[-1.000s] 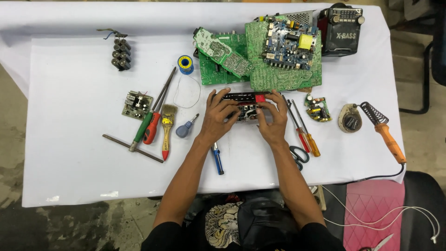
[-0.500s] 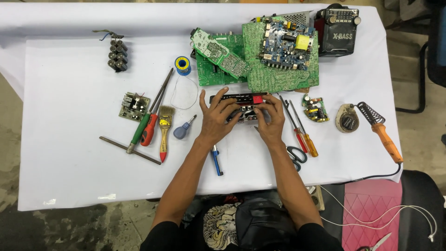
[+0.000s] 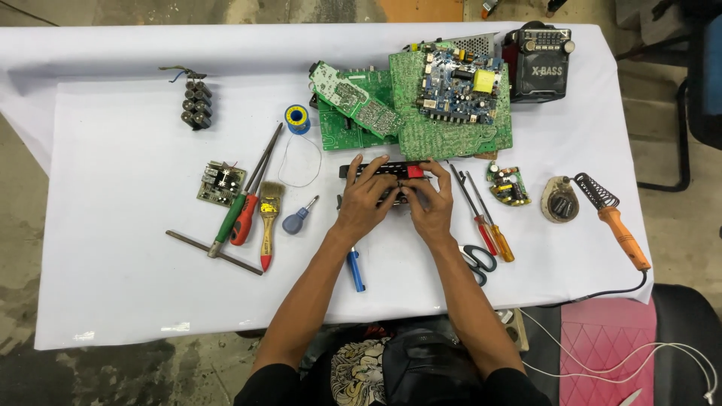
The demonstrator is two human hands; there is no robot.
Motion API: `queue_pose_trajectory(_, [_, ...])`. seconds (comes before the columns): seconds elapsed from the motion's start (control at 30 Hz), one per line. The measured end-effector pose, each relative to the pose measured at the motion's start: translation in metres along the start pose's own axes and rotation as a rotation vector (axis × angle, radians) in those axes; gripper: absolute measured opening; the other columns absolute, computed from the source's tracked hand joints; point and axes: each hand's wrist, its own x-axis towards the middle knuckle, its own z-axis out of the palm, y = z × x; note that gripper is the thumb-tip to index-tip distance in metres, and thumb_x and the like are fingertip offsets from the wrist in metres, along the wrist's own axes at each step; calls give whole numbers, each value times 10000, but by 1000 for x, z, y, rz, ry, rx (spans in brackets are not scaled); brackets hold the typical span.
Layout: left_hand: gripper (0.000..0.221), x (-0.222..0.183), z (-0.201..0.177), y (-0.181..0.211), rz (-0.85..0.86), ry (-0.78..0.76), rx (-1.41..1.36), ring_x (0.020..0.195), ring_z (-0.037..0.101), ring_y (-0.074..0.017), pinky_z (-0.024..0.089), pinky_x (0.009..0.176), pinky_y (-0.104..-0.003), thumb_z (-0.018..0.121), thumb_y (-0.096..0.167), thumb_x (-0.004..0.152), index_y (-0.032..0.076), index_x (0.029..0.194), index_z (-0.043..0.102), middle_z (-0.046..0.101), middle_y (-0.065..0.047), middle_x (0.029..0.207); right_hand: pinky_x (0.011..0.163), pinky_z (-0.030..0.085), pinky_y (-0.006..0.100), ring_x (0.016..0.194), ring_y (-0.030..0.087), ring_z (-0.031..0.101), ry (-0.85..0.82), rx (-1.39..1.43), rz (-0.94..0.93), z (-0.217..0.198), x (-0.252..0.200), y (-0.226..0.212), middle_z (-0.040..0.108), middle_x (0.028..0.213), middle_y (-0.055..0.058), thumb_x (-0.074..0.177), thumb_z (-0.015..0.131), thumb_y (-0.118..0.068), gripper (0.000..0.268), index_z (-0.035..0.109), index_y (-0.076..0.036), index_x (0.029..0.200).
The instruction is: The person is performing repairs on an electronic module, using a screwdriver to pry components and a soldering iron to solder connections.
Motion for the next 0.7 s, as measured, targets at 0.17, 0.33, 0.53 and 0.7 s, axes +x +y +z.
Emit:
queue_pose_trajectory(0.17, [128, 0, -2, 1, -9, -5, -15, 1322, 600, -201, 198, 1263, -490, 820, 71, 851, 98, 930, 724, 777, -42, 997, 1155, 375, 558, 1382, 425, 475, -7, -8, 6, 4, -2, 3, 530, 1276, 94, 930, 739, -20, 116, 739, -106, 1007])
queue_pose_trajectory(0.33, [120, 1, -3, 2, -26, -7, -26, 1324, 600, -191, 189, 1265, -472, 813, 75, 857, 101, 946, 736, 780, -40, 1004, 1163, 355, 575, 1410, 425, 449, -31, 17, 35, 2, -3, 3, 520, 1300, 87, 928, 761, -69, 172, 730, -128, 1087])
queue_pose_trajectory(0.53, [116, -1, -3, 2, -27, -27, -23, 1330, 594, -181, 180, 1269, -462, 808, 70, 856, 96, 945, 738, 780, -40, 1015, 1152, 365, 567, 1376, 423, 487, 6, 2, 26, 6, -5, 7, 527, 1274, 86, 925, 772, -81, 82, 733, -121, 986])
queue_pose_trajectory(0.7, [128, 0, -3, 2, -25, -20, -9, 1314, 604, -203, 196, 1264, -476, 816, 75, 845, 88, 930, 720, 773, -53, 1007, 1163, 349, 570, 1384, 434, 475, -14, -6, -4, 4, -6, 11, 527, 1285, 95, 931, 742, -62, 138, 752, -139, 1045])
